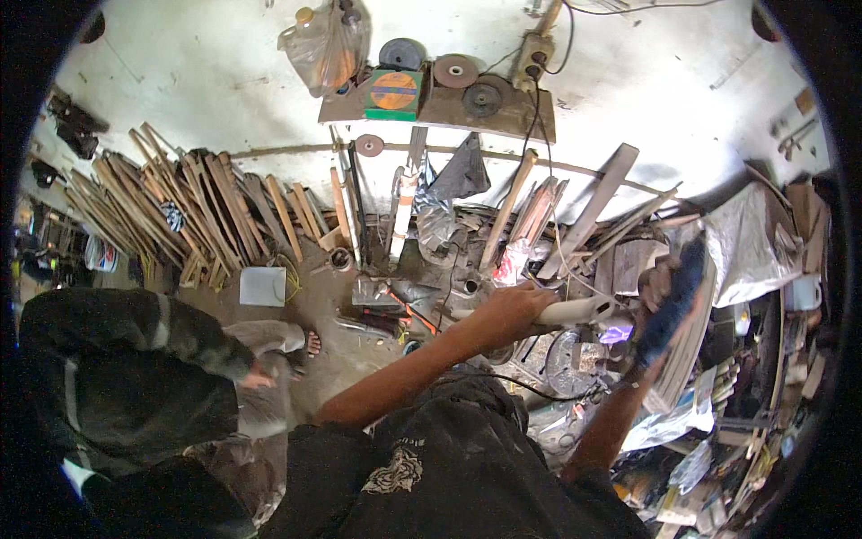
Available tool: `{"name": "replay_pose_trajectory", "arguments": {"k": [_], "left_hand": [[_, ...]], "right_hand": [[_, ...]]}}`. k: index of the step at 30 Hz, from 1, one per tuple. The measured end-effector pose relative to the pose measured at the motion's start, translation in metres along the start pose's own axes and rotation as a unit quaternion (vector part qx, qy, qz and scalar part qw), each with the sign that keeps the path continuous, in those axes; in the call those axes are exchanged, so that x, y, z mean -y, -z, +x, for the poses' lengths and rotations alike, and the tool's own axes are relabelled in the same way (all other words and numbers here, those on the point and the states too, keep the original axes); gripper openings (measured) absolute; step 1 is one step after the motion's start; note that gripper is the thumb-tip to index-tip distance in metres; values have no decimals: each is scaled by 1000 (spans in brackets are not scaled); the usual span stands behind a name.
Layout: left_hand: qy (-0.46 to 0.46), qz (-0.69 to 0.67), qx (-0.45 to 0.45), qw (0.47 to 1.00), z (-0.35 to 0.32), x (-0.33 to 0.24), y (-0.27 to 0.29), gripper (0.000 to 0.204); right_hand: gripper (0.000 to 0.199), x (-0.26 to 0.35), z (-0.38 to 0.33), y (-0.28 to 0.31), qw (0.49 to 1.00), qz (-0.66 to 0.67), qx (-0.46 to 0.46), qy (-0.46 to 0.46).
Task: The person picks up a blue electric sander and sands a long, curved piece of light-colored wood held in the left hand. The sander is moved repeatedly along the length of the wood in a workshop setting.
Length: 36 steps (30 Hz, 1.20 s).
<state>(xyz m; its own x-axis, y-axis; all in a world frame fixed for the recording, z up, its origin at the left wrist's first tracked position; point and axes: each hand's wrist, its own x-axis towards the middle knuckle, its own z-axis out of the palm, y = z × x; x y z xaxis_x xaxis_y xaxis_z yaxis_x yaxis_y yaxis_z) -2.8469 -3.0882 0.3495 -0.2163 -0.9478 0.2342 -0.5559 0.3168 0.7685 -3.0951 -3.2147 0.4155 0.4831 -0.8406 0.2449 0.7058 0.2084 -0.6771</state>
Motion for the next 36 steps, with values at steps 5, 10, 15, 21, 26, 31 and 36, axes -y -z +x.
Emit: {"name": "replay_pose_trajectory", "arguments": {"k": [5,10,15,21,26,31,36], "left_hand": [[156,155,110,969,6,65,9,33],[219,112,91,965,42,99,50,43],[259,-102,112,954,70,71,108,39],[326,-61,146,932,-4,47,164,49],[388,3,67,919,-70,65,145,45],[289,-673,94,674,-83,8,87,45],[413,-617,7,670,-128,-64,62,46]], "right_hand": [[52,74,-24,20,988,-144,-55,-8],[53,118,-13,5,977,-164,-134,8],[51,99,14,7,942,-227,-247,16],[58,103,30,44,930,-215,-297,-36],[55,138,14,48,946,-190,-264,7],[55,140,8,26,825,-362,-433,31],[57,165,2,4,769,-473,-389,183]]}}
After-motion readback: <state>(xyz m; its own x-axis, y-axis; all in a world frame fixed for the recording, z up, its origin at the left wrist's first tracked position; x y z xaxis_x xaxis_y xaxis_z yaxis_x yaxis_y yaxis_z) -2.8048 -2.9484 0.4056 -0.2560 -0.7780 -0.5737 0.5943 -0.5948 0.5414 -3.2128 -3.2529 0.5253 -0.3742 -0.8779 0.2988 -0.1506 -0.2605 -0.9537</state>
